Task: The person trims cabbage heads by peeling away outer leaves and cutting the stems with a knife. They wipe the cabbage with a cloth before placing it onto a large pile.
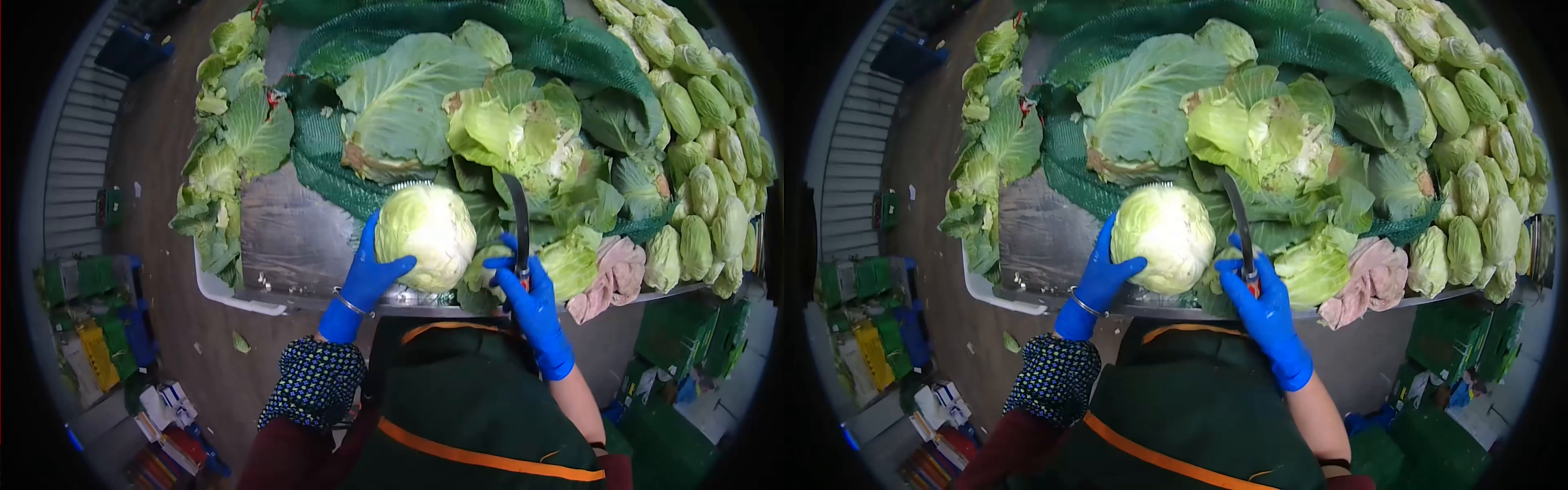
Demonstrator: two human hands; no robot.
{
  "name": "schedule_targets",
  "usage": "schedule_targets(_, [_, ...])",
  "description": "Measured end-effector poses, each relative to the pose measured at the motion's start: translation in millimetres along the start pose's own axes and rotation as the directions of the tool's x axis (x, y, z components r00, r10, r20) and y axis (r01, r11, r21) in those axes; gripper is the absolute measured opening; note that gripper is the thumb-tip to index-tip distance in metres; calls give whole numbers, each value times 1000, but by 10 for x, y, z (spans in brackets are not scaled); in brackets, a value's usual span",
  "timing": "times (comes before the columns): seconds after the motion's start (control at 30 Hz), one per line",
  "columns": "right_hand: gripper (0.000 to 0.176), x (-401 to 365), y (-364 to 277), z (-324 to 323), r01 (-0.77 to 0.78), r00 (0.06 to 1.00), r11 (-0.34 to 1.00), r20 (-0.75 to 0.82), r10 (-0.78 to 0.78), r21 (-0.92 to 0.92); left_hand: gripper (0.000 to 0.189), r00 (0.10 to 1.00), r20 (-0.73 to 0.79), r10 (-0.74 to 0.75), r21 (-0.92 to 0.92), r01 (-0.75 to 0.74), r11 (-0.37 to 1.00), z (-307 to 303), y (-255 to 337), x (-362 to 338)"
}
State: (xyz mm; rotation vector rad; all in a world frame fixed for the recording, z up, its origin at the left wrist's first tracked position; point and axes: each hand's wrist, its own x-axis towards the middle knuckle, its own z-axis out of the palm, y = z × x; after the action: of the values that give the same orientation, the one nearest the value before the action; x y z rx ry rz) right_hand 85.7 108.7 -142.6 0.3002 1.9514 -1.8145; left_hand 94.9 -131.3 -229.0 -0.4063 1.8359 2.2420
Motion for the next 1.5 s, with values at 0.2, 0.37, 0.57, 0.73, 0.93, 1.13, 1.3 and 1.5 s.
schedule_targets(0.2, [44,292,21,-5,198,973,963,155,-170,-185,93,992,118,53,316,-88,945,-56,145,42])
schedule_targets(0.37, [42,407,143,35,107,992,970,93,-88,-220,95,991,111,-71,-56,77,995,-117,209,-9])
schedule_targets(0.57, [43,481,189,-8,491,871,732,272,-409,-472,117,877,-329,350,397,-208,894,264,-278,4])
schedule_targets(0.73, [44,443,-131,50,523,851,504,398,-342,-687,112,886,-357,295,357,-162,920,238,-148,23])
schedule_targets(0.93, [44,606,-43,118,605,783,192,531,-325,-773,109,911,-342,230,441,-60,895,231,4,20])
schedule_targets(1.13, [45,897,-93,122,506,823,224,388,-415,-833,108,894,-374,247,516,-21,856,352,37,50])
schedule_targets(1.3, [62,1109,-208,112,427,900,601,254,-354,-676,114,903,-338,266,545,-42,837,382,-91,-156])
schedule_targets(1.5, [46,1162,64,341,392,873,629,57,-484,-672,117,914,-278,297,567,-93,818,354,-91,-243])
